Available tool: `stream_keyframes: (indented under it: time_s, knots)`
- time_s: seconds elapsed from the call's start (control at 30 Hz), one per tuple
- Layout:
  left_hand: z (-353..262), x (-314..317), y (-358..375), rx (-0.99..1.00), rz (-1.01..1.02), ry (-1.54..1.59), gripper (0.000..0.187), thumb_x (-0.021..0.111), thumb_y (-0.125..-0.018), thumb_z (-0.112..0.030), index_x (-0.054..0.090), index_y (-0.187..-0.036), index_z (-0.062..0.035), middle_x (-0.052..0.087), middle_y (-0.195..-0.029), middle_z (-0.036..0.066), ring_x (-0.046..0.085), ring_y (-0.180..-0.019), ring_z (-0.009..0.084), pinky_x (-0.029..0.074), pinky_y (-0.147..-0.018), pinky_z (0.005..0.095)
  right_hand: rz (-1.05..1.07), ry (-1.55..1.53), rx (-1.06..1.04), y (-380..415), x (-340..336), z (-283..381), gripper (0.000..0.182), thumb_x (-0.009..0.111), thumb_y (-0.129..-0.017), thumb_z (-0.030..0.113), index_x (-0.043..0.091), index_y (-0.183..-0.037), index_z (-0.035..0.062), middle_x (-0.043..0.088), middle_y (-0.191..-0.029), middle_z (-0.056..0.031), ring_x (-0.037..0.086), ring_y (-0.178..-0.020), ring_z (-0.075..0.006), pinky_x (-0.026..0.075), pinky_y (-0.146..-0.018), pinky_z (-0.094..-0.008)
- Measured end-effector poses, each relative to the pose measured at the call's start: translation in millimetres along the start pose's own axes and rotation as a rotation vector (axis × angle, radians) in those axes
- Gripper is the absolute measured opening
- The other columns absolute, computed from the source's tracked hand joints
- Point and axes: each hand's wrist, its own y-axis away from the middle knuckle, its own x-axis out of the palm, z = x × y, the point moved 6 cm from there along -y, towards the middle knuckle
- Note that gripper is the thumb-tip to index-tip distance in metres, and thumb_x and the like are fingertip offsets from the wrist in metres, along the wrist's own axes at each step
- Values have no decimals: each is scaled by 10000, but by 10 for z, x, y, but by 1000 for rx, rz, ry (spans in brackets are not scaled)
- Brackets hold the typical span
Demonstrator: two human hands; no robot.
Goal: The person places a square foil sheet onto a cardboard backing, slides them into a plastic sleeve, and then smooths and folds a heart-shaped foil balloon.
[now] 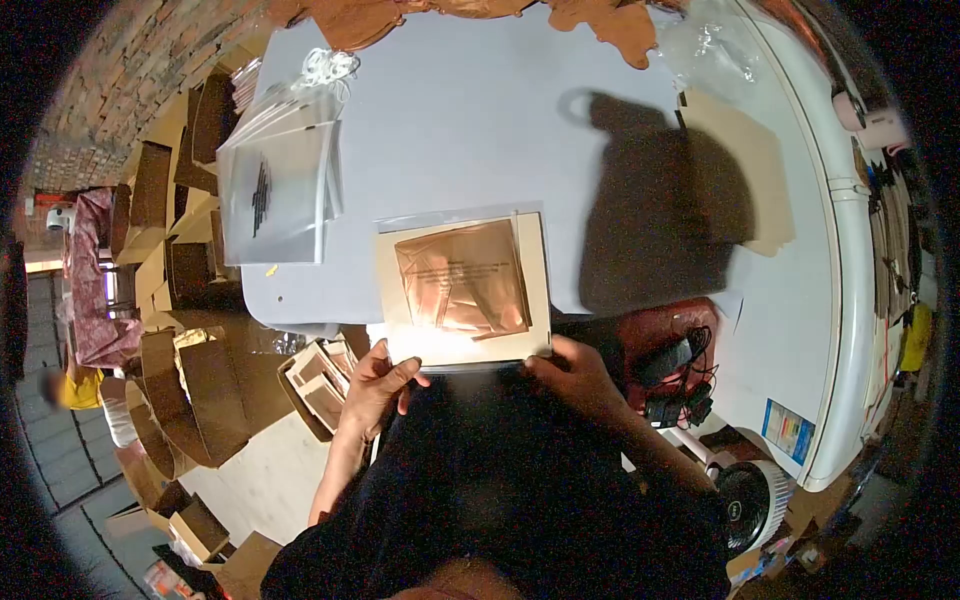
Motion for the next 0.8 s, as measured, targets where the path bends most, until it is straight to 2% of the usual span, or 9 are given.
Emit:
stream_keyframes:
  time_s: [0.1, 0.13, 0.23, 0.27, 0.4, 0.5, 0.6, 0.7, 0.8]
  knots:
    - [22, -86, 34, -24, -19, -65, 295, 691, -962, -131, 565, -1211, -34, 683, -898, 70, 634, -643, 98, 426, -407, 201, -105, -51, 139, 89, -126, 78, 235, 667, -970, 179, 631, -1124, 6, 713, -1026, -104, 646, -823, -108, 536, -696, -290]
    - [-31, -101, 56, -21, -27, -88, 298, 688, -964, -123, 563, -1219, -33, 684, -926, 70, 613, -615, 87, 413, -410, 202, -129, -18, 55, 87, -168, 143, 241, 664, -965, 154, 597, -1145, 9, 707, -1031, -106, 622, -721, -89, 514, -605, -269]
    - [-204, -80, 96, 11, -48, -115, 342, 658, -970, -61, 525, -1280, -4, 684, -1012, 95, 603, -569, 97, 391, -400, 208, -115, -125, 85, 91, -192, 322, 266, 649, -962, 113, 559, -1195, 21, 701, -1025, -111, 600, -637, -84, 488, -532, -254]
    - [-247, -49, 101, 24, -47, -108, 345, 644, -975, -48, 516, -1292, 1, 682, -1032, 103, 603, -561, 104, 402, -404, 210, -75, -80, 58, 55, -155, 290, 312, 611, -971, 72, 490, -1254, 22, 697, -1021, -131, 608, -606, -102, 496, -505, -267]
    - [-361, 0, 139, -22, -15, -115, 304, 591, -992, -8, 500, -1280, 19, 671, -1106, 129, 640, -561, 139, 487, -456, 224, -13, -221, 122, 38, -6, 269, 315, 560, -980, 28, 443, -1271, 1, 671, -1034, -156, 655, -640, -152, 541, -543, -288]
    - [-263, -113, 109, -147, 31, -70, 270, 577, -992, 10, 496, -1249, 25, 653, -1126, 130, 705, -679, 186, 599, -605, 277, -14, -336, 78, -3, 62, 170, 291, 528, -993, 17, 439, -1270, -6, 643, -1045, -139, 677, -717, -171, 564, -614, -291]
    - [-128, -122, 13, -41, 3, 140, 244, 571, -992, 20, 494, -1223, 32, 637, -1130, 128, 733, -838, 245, 635, -746, 340, -19, -365, 51, -30, 71, 138, 288, 508, -1001, 8, 427, -1277, -16, 622, -1115, -173, 706, -893, -221, 601, -775, -338]
    - [-146, -75, -6, 20, 28, 85, 259, 564, -994, 26, 488, -1242, 29, 626, -1130, 125, 722, -928, 271, 626, -843, 371, -55, -339, -52, -51, 73, 81, 318, 495, -1000, -3, 405, -1303, -36, 615, -1154, -221, 704, -999, -267, 597, -868, -370]
    - [-266, 12, 39, 84, 57, -1, 283, 605, -966, 30, 503, -1230, 21, 657, -1089, 171, 728, -914, 274, 641, -790, 370, -126, -283, -144, -26, 60, 117, 394, 515, -992, -11, 372, -1358, -34, 622, -1179, -232, 698, -1032, -266, 582, -904, -371]
